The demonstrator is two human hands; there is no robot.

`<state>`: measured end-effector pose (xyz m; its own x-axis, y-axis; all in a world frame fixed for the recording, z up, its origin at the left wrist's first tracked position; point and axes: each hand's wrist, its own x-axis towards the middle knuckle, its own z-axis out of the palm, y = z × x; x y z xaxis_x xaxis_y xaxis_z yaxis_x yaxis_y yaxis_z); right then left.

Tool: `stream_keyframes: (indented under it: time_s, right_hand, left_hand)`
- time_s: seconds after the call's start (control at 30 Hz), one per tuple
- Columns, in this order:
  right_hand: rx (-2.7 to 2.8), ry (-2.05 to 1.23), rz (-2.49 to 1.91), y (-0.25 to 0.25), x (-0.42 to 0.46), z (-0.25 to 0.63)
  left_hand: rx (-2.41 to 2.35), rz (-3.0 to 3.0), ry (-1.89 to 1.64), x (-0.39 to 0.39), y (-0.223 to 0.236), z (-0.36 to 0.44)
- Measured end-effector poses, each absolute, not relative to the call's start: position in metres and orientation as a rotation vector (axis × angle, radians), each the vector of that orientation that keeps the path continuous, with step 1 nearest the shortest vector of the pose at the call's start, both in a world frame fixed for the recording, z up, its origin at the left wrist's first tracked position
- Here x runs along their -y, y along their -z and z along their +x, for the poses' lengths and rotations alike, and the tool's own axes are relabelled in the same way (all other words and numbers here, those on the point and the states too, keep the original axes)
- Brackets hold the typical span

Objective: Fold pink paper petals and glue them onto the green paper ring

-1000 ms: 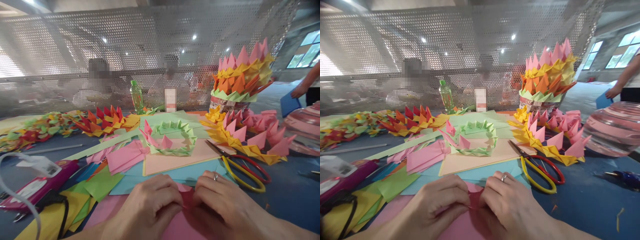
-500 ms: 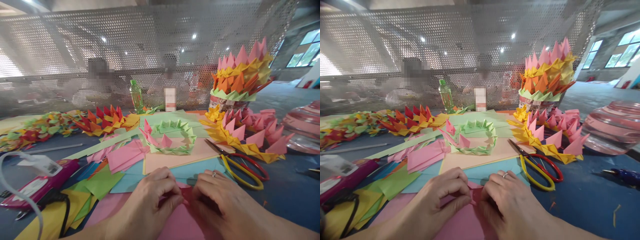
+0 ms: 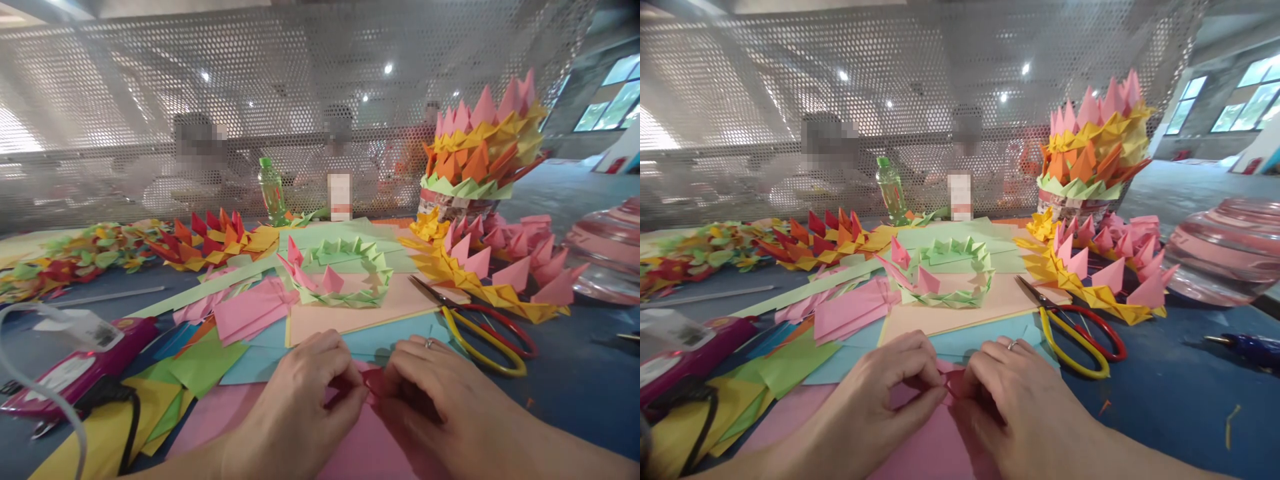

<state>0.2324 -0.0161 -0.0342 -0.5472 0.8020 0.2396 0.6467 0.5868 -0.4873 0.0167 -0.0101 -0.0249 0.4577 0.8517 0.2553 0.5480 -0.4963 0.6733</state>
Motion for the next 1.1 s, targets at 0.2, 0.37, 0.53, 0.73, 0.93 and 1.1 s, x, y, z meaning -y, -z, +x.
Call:
stream_keyframes:
  time_s: [0.2, 0.37, 0.53, 0.73, 0.93, 1.1]
  right_hand:
    - [2.382, -0.515, -1.151, 0.034, 0.013, 0.235]
    - [2.413, -0.527, -1.136, 0.029, 0.014, 0.236]
    - [2.375, -0.52, -1.148, 0.026, 0.015, 0.233]
    - [2.321, -0.493, -1.209, 0.032, 0.015, 0.23]
    - [2.259, -0.629, -1.342, 0.026, 0.014, 0.228]
    - [2.243, -0.736, -1.409, 0.021, 0.01, 0.228]
  left_hand:
    - [-1.181, 2.246, -0.81, 0.01, 0.027, 0.018]
    - [-1.172, 2.263, -0.814, 0.01, 0.028, 0.019]
    - [-1.158, 2.269, -0.812, 0.011, 0.03, 0.018]
    - [-1.172, 2.278, -0.8, 0.01, 0.03, 0.018]
    - [-1.184, 2.277, -0.773, 0.011, 0.032, 0.017]
    - [-1.207, 2.228, -0.77, 0.012, 0.033, 0.017]
